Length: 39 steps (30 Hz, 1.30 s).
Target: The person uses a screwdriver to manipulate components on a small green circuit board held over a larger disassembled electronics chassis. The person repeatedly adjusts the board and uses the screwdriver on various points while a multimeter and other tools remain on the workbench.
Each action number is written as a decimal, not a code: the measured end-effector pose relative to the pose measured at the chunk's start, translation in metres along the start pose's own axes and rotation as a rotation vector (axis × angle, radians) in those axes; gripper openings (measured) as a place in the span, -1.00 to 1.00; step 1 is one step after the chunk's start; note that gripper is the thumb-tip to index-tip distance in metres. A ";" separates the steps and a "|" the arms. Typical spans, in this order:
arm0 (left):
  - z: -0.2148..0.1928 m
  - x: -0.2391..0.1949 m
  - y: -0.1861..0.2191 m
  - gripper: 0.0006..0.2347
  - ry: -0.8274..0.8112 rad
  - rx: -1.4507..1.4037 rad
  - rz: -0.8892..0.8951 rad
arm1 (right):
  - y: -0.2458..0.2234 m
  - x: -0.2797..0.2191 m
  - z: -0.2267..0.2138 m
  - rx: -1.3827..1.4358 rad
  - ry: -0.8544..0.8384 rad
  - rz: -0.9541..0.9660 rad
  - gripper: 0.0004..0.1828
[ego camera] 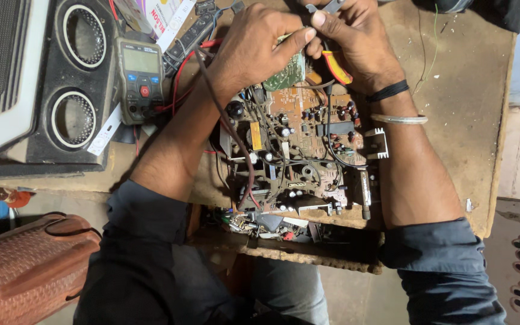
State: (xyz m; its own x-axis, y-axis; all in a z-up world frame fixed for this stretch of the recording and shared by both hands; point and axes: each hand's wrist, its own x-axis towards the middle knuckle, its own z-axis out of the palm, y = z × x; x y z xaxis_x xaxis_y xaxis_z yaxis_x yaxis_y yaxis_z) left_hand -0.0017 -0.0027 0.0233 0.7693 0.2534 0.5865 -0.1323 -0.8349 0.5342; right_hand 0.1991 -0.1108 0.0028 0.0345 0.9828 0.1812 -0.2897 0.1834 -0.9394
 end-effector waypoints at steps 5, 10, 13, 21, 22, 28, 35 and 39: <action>0.000 0.000 0.000 -0.85 -0.001 0.078 -0.069 | -0.003 0.001 0.001 0.063 0.043 0.048 -0.82; 0.004 -0.003 -0.007 -0.90 0.023 0.065 0.020 | 0.000 -0.001 -0.001 0.029 0.029 0.079 -0.85; 0.007 -0.004 -0.010 -0.90 0.023 0.085 0.031 | 0.002 -0.002 -0.003 0.039 0.019 0.066 -0.88; 0.007 -0.004 -0.005 -0.84 0.021 0.021 0.060 | 0.002 -0.004 -0.003 0.059 0.033 0.051 -0.89; 0.007 -0.002 -0.004 -0.85 0.011 0.000 0.041 | 0.001 -0.004 -0.003 0.082 0.035 0.057 -0.89; 0.004 -0.004 0.002 -0.89 -0.041 -0.005 -0.051 | -0.004 -0.007 0.002 0.007 0.113 0.095 -0.93; 0.004 -0.004 0.002 -0.89 -0.029 0.023 -0.020 | -0.006 -0.008 0.006 0.050 0.130 0.099 -0.91; 0.005 -0.005 -0.001 -0.88 -0.057 -0.001 -0.020 | -0.006 -0.008 0.006 0.025 0.146 0.101 -0.91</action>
State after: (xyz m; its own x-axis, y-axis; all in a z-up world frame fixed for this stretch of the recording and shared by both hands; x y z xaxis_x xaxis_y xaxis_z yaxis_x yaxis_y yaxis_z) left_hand -0.0028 -0.0060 0.0168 0.8060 0.2423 0.5400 -0.1167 -0.8295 0.5462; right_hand 0.1949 -0.1202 0.0087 0.1417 0.9891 0.0401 -0.3221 0.0844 -0.9429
